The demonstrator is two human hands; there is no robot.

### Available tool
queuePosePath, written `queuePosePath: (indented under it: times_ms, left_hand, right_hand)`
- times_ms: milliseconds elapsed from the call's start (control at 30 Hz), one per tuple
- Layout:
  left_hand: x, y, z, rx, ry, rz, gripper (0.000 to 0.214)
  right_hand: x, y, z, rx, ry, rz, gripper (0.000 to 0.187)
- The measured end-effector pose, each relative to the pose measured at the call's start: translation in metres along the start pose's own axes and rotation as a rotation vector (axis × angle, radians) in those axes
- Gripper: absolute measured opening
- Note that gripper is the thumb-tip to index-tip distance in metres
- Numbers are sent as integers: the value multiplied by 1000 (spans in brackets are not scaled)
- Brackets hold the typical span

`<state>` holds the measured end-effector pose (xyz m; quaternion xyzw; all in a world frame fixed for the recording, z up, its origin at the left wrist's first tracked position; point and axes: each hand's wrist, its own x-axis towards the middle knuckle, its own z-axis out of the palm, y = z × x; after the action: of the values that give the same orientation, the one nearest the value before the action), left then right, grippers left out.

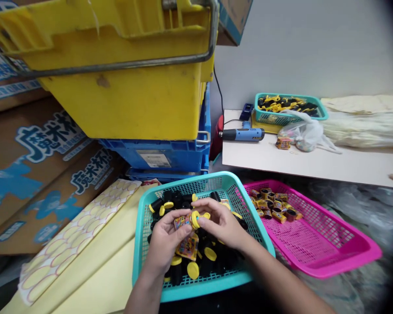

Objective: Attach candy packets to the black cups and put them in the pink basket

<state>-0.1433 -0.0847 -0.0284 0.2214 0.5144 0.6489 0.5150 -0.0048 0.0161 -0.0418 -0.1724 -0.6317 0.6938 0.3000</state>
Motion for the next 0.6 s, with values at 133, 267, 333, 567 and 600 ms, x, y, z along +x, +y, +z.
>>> queuePosePath:
  times_ms: [133, 267, 333, 567, 600]
  left_hand:
    - [-2, 2, 5, -14, 15, -35, 37]
    - [-2, 4, 6, -28, 29, -35, 39]
    - [-2, 4, 6, -18, 33, -24, 38]
    - [1, 3, 5, -17, 47, -14, 40]
    - [1, 3, 5, -23, 51, -12, 41]
  right_hand:
    - [0, 2, 0, 53, 106, 66, 43]
    - [-1, 1, -1, 25, 19, 43, 47]
    - [-1, 1, -1, -137, 20, -7, 38]
    - [-3, 3, -1, -17, 33, 68, 43]
    - [-3, 3, -1, 2, 33, 53, 42]
